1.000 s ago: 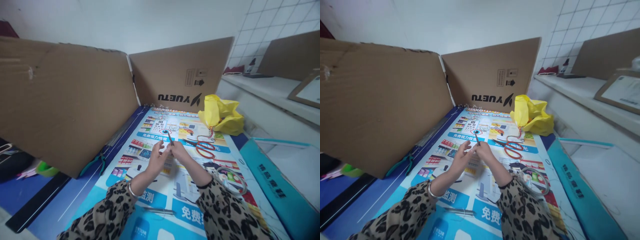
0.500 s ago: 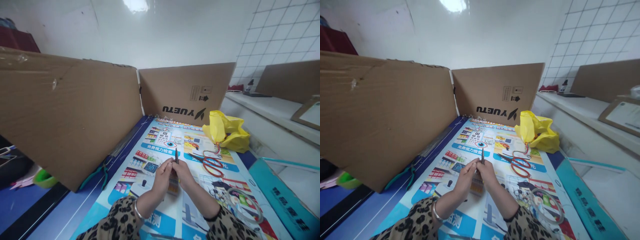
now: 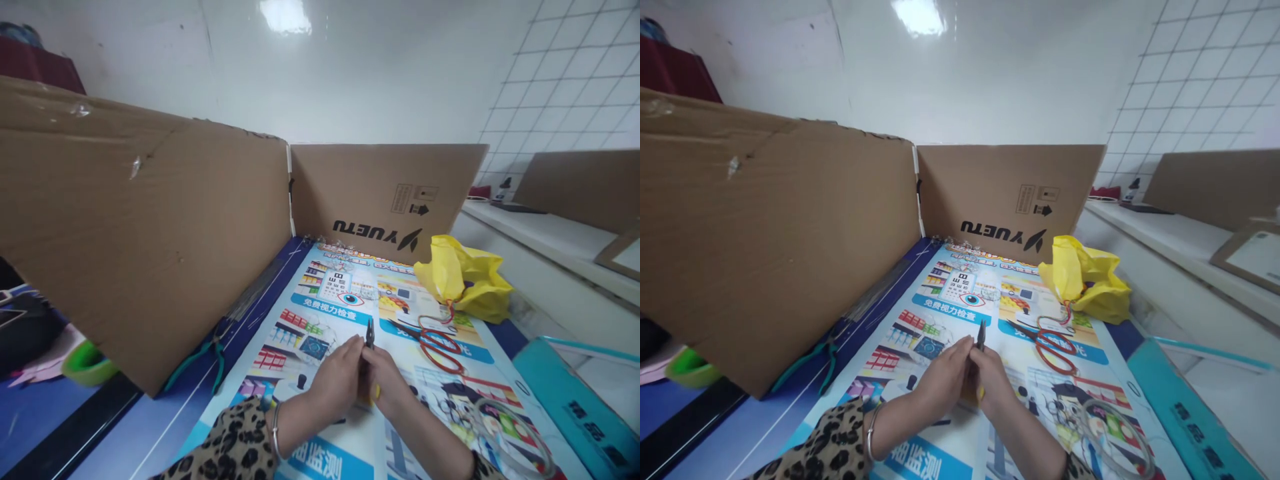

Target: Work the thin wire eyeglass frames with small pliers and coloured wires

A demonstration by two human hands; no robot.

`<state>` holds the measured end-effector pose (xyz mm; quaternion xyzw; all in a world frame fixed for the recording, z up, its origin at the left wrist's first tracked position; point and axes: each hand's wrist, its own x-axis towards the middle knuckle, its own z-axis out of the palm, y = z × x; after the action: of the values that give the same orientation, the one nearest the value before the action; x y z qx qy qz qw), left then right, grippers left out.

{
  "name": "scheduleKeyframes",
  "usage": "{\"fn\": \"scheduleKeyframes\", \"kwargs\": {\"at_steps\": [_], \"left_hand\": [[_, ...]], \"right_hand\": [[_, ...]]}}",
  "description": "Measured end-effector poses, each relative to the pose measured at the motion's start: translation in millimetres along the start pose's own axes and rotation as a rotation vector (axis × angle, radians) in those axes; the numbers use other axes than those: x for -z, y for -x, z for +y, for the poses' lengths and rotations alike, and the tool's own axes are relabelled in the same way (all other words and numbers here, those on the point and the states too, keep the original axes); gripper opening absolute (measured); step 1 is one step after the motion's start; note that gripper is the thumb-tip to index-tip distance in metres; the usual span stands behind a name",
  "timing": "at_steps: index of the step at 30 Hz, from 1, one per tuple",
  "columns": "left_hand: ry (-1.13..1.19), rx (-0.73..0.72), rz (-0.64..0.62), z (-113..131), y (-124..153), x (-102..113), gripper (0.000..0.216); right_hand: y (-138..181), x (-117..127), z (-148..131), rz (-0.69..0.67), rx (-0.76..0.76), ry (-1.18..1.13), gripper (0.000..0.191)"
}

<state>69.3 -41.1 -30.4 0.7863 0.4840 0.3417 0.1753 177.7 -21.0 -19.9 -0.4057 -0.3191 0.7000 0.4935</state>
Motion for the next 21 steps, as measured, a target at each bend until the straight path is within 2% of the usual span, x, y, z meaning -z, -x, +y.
{"fn": "scheduleKeyframes", "kwargs": {"at_steps": [3, 6, 14, 18, 21], "left_hand": [[0.05, -0.064, 0.016, -1.2, 2.7, -1.2, 0.053], [0.092, -0.104, 0.066, -6.4, 6.3, -2.3, 0.048], [0.207, -0.199, 0.221, -17.4, 13.0, 2.9, 0.042], [0.257, -0.17, 0.227, -20.5, 13.7, 7.1, 0.041], [0.224, -0.181, 0.248, -21.5, 13.9, 12.1, 0.037]], "right_hand": [[-0.1, 1.1, 0.3, -0.005, 0.007, -0.046, 0.017], [0.0, 1.6, 0.3, -0.014, 0.021, -0.084, 0.017], [3.7, -1.0, 5.8, -0.146, 0.02, -0.134, 0.015], [3.3, 2.2, 8.5, -0.122, 0.032, -0.04, 0.022], [2.9, 4.6, 11.2, -0.05, 0.094, 0.161, 0.025]]}}
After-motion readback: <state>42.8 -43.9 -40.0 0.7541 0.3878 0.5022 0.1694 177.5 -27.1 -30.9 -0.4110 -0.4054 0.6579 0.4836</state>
